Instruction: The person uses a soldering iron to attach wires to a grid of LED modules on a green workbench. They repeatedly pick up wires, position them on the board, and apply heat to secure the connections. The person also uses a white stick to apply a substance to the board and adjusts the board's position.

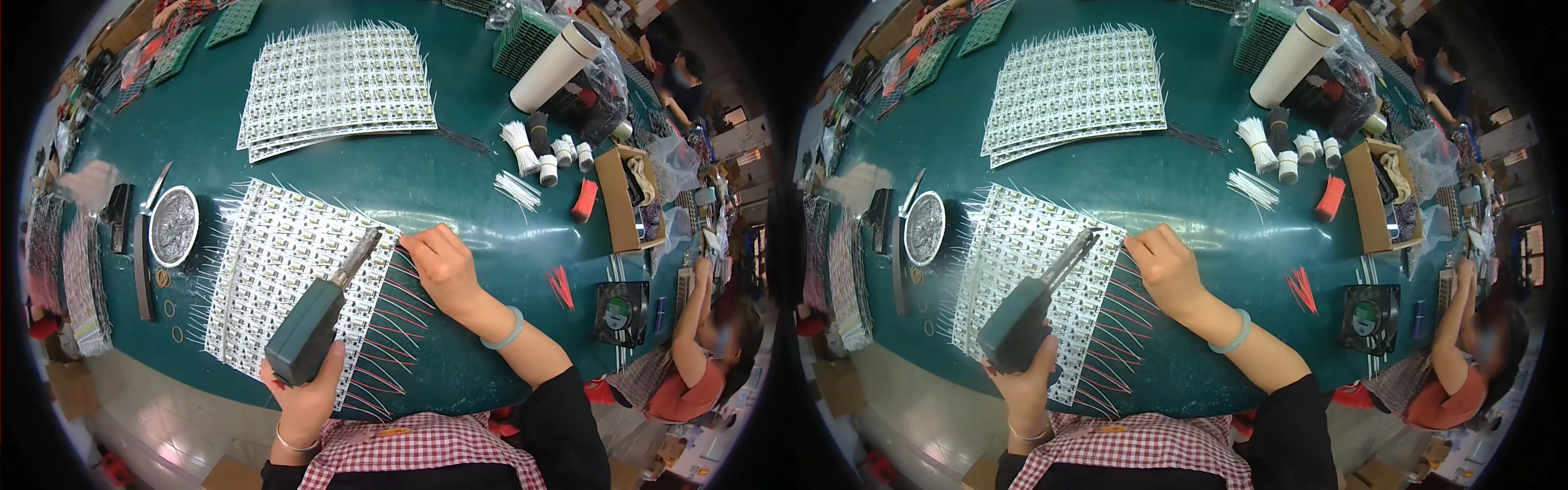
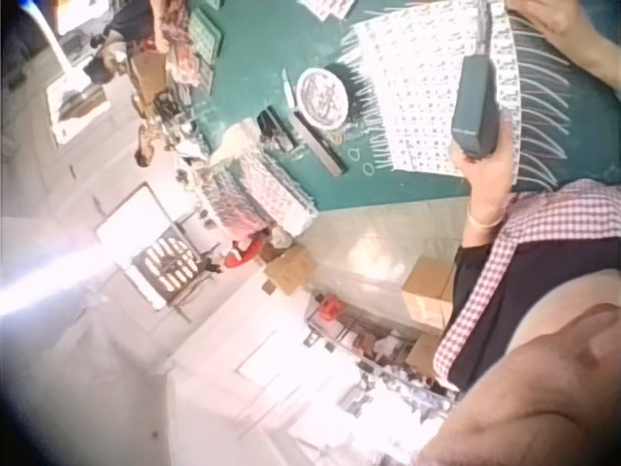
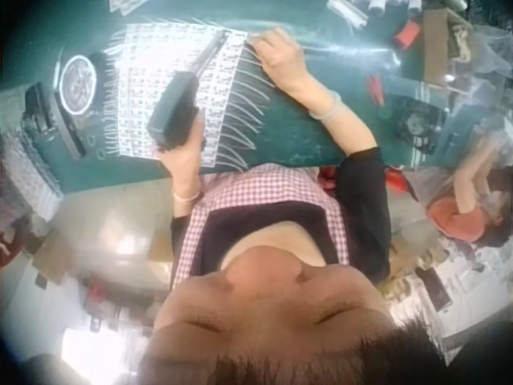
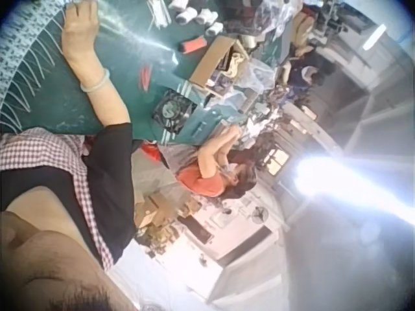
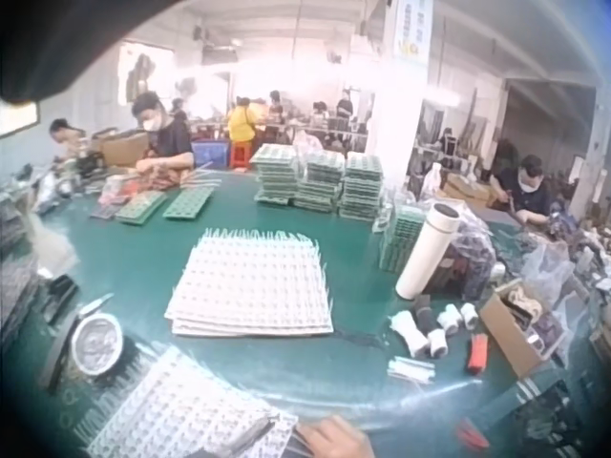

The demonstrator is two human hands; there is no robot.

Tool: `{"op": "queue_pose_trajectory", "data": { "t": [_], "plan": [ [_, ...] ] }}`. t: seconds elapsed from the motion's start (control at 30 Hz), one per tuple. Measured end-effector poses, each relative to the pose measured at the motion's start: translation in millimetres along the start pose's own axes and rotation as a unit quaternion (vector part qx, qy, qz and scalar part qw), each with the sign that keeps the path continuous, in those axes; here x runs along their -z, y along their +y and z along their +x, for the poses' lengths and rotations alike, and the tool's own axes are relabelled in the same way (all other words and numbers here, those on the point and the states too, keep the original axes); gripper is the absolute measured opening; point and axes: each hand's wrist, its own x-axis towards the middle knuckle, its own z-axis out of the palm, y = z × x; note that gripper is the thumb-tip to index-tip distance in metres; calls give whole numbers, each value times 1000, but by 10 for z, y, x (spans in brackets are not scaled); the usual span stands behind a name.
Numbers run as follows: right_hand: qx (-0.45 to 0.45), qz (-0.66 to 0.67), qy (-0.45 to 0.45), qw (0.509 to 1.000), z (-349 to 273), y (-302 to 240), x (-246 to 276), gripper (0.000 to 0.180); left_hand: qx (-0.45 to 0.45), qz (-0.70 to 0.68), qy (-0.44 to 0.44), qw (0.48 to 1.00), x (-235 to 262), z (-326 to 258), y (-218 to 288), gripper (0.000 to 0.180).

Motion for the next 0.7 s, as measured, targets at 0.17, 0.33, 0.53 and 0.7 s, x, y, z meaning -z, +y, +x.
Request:
{"op": "queue_pose_trajectory", "data": {
  "t": [0.17,0.33,0.53,0.7],
  "plan": [
    [3,1,-9,1000,9,7,21,23,55,18,-19,998,-91,52,30,33],
    [-5,2,-12,1000,18,15,52,22,38,59,-18,997,-200,99,122,22],
    [-12,19,-14,1000,6,28,28,21,28,74,-50,996,-224,176,99,18],
    [-11,16,-15,1000,10,25,32,21,-2,94,-55,994,-259,199,92,17]
  ]
}}
